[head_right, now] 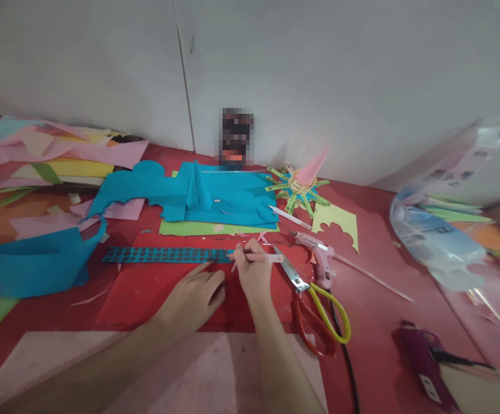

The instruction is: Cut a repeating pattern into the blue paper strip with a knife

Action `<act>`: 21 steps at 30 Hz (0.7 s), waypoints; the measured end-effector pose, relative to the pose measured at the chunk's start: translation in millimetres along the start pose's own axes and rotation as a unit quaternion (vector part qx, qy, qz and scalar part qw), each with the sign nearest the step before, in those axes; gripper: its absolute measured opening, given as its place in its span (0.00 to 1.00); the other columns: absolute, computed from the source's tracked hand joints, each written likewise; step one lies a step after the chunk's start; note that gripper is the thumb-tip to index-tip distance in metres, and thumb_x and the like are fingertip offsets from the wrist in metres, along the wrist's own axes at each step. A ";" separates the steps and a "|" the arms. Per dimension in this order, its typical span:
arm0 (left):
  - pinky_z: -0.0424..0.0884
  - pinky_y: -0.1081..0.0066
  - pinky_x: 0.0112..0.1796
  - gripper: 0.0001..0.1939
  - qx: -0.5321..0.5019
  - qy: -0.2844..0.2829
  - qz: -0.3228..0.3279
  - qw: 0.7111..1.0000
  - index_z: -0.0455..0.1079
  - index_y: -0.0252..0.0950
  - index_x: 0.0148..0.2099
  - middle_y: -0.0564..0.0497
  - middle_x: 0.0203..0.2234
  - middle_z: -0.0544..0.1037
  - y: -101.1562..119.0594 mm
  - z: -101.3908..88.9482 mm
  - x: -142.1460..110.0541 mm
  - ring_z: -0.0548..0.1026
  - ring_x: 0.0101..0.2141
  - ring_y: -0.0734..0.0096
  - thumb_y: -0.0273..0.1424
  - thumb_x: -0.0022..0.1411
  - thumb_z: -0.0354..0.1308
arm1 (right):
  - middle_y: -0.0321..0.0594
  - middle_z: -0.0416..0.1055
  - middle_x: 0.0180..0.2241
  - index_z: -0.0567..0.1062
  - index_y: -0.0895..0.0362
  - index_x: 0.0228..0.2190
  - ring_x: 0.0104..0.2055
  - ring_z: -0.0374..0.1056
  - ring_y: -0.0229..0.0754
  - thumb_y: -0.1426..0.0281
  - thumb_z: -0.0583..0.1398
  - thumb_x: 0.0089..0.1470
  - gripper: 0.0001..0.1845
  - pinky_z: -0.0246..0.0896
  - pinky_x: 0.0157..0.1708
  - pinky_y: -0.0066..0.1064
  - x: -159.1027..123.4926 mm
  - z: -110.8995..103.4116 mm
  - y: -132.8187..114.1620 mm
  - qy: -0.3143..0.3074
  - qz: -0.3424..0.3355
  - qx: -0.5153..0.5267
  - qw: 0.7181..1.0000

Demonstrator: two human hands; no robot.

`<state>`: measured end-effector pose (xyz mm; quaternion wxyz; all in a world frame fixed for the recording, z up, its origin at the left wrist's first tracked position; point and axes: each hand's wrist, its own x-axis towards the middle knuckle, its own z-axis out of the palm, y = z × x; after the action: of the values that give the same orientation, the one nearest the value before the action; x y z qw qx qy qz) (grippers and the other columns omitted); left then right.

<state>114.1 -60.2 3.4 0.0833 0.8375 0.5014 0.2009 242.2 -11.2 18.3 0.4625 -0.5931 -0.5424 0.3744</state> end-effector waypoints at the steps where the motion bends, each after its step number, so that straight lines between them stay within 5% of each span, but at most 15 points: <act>1: 0.64 0.61 0.51 0.09 -0.004 0.002 -0.001 1.000 0.59 0.39 0.28 0.54 0.18 0.70 -0.1 0.3 -0.2 0.72 0.23 0.69 0.21 0.57 0.47 | 0.28 0.63 0.08 0.57 0.52 0.16 0.22 0.72 0.43 0.67 0.58 0.51 0.17 0.63 0.23 0.28 -0.1 0.0 -0.7 -0.001 -0.001 0.001 1.000; 21: 0.64 0.62 0.51 0.09 -0.004 -0.005 -0.001 1.000 0.60 0.39 0.28 0.53 0.18 0.71 0.6 -1.1 0.3 0.72 0.23 0.69 0.21 0.57 0.47 | 0.27 0.62 0.08 0.56 0.51 0.16 0.21 0.72 0.42 0.69 0.56 0.51 0.16 0.65 0.24 0.29 -0.2 2.6 0.9 0.019 -0.008 -0.017 1.000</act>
<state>114.2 -60.3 4.7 0.0890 0.8377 0.5007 0.1989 240.0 -11.1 16.7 0.4656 -0.6038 -0.5444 0.3497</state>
